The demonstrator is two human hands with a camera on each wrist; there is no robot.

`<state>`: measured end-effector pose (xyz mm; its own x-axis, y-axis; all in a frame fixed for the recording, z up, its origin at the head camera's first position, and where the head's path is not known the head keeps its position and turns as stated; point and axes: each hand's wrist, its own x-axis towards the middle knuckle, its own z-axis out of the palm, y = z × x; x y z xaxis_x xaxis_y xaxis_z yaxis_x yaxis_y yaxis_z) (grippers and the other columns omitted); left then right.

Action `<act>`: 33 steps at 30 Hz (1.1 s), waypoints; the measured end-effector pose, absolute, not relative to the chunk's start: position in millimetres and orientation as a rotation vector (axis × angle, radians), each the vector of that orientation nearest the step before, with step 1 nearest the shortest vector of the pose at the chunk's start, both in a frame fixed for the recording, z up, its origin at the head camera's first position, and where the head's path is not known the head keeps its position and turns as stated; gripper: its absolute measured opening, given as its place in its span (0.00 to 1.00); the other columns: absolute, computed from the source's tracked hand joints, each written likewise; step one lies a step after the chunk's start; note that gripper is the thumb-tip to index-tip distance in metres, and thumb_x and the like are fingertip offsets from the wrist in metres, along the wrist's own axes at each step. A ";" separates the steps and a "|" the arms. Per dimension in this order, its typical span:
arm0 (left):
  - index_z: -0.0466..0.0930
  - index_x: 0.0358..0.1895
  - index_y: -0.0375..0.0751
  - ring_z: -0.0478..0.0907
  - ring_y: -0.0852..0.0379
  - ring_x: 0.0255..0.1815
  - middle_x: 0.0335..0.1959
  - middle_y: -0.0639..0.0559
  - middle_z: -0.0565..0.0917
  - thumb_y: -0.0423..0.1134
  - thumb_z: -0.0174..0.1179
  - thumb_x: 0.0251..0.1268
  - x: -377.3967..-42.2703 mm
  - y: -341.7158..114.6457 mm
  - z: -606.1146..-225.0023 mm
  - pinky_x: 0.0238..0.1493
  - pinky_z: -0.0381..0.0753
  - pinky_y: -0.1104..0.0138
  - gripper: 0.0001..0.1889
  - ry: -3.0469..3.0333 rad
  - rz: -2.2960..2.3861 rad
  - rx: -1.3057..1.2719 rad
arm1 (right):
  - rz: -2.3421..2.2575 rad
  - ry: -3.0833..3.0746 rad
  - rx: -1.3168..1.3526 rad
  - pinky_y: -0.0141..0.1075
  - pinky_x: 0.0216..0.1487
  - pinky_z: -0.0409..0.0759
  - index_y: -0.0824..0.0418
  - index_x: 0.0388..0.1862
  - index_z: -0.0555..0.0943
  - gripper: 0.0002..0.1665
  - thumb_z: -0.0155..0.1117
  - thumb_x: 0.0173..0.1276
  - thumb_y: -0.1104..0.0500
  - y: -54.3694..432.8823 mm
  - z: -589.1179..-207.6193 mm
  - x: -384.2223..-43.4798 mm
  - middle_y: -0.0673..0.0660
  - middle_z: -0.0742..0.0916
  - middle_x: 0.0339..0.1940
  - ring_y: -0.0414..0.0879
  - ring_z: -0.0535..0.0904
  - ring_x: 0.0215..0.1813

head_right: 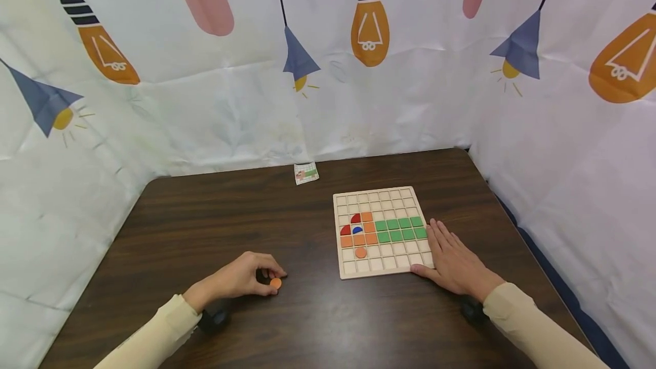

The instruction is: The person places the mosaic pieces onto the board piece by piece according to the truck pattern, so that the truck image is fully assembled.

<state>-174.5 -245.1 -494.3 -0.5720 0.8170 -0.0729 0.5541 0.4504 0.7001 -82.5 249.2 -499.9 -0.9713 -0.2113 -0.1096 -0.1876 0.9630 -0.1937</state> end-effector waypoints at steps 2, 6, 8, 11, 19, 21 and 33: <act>0.90 0.51 0.51 0.82 0.70 0.41 0.48 0.59 0.89 0.41 0.70 0.67 -175.1 -243.0 -493.3 0.45 0.85 0.73 0.11 2.311 0.889 1.148 | -0.273 2.982 -0.305 0.67 0.79 0.57 0.73 0.84 0.48 0.64 0.53 0.73 0.26 249.2 -500.0 -82.7 0.75 0.54 0.85 0.72 0.52 0.84; 0.90 0.51 0.52 0.82 0.70 0.43 0.48 0.59 0.88 0.40 0.70 0.67 -179.7 -233.2 -491.2 0.47 0.86 0.73 0.11 2.325 0.876 1.146 | -0.276 2.983 -0.301 0.67 0.79 0.57 0.74 0.83 0.49 0.64 0.53 0.73 0.26 249.5 -499.8 -82.2 0.75 0.54 0.85 0.72 0.52 0.84; 0.90 0.51 0.51 0.82 0.70 0.43 0.48 0.59 0.89 0.40 0.70 0.67 -182.8 -226.9 -490.4 0.47 0.86 0.72 0.11 2.333 0.874 1.175 | -0.280 2.985 -0.300 0.67 0.80 0.57 0.74 0.83 0.49 0.64 0.53 0.73 0.26 249.3 -499.4 -82.2 0.75 0.55 0.85 0.72 0.52 0.84; 0.90 0.50 0.50 0.83 0.69 0.43 0.48 0.59 0.89 0.40 0.70 0.66 -187.0 -215.6 -488.5 0.47 0.86 0.72 0.11 2.336 0.878 1.225 | -0.285 2.983 -0.296 0.67 0.80 0.57 0.74 0.83 0.49 0.64 0.52 0.73 0.25 248.9 -498.8 -82.0 0.75 0.54 0.85 0.72 0.51 0.85; 0.90 0.50 0.49 0.83 0.66 0.41 0.45 0.59 0.88 0.40 0.70 0.66 -194.5 -178.1 -482.0 0.46 0.86 0.73 0.11 2.289 0.859 1.285 | -0.278 2.976 -0.294 0.67 0.80 0.57 0.74 0.83 0.50 0.65 0.50 0.73 0.24 249.2 -498.0 -82.5 0.75 0.54 0.85 0.72 0.51 0.85; 0.90 0.50 0.49 0.83 0.66 0.41 0.45 0.59 0.88 0.40 0.70 0.67 -197.1 -165.9 -479.4 0.46 0.86 0.73 0.11 2.283 0.848 1.320 | -0.276 2.976 -0.294 0.67 0.80 0.57 0.74 0.83 0.50 0.64 0.50 0.73 0.24 249.7 -497.3 -82.6 0.75 0.54 0.85 0.72 0.51 0.85; 0.90 0.51 0.44 0.84 0.59 0.40 0.44 0.53 0.89 0.41 0.69 0.67 -207.9 -94.1 -470.9 0.45 0.84 0.72 0.12 2.311 0.820 1.522 | -0.276 2.985 -0.282 0.66 0.81 0.57 0.73 0.83 0.51 0.65 0.49 0.72 0.23 248.9 -501.1 -85.0 0.74 0.55 0.85 0.71 0.51 0.85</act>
